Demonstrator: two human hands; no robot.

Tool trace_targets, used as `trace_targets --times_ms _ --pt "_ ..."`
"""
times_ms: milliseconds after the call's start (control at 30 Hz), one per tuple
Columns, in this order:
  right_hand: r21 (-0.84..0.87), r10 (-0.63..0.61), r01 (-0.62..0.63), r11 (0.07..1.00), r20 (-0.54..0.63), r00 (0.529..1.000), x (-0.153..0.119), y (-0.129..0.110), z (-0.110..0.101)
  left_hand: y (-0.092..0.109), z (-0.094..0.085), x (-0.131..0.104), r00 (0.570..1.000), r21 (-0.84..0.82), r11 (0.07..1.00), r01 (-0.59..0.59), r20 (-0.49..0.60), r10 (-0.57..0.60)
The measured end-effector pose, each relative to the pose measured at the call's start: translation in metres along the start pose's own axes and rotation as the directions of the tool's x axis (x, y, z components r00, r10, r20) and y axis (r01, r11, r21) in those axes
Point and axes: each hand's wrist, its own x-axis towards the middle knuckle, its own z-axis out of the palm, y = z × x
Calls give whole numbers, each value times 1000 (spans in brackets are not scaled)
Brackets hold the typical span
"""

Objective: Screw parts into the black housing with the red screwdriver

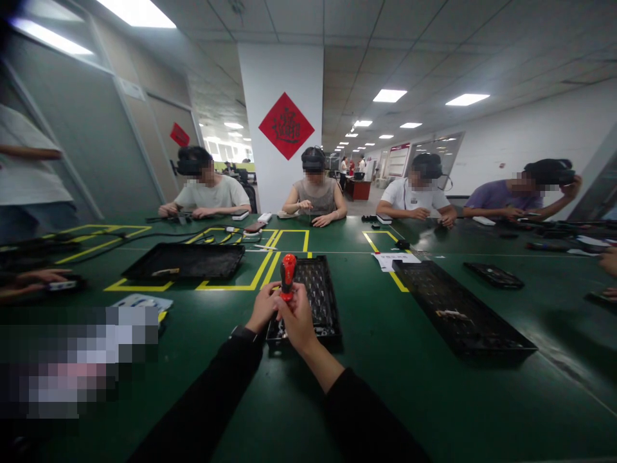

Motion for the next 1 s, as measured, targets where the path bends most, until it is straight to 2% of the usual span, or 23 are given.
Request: trace_targets --times_ms 167,500,733,1000 --pt "-50 -7 9 999 39 999 0 -4 -1 -2 0 -1 1000 22 999 -28 0 28" --pt "15 -37 38 999 -32 999 -1 1 -2 1 0 -1 1000 19 1000 2 2 -2" --pt "-69 -29 28 997 -15 999 0 -1 -1 3 -1 -1 1000 62 998 -15 0 15" --pt "16 -26 26 1000 22 999 -1 0 -1 1 0 0 1000 27 1000 -1 -2 2"
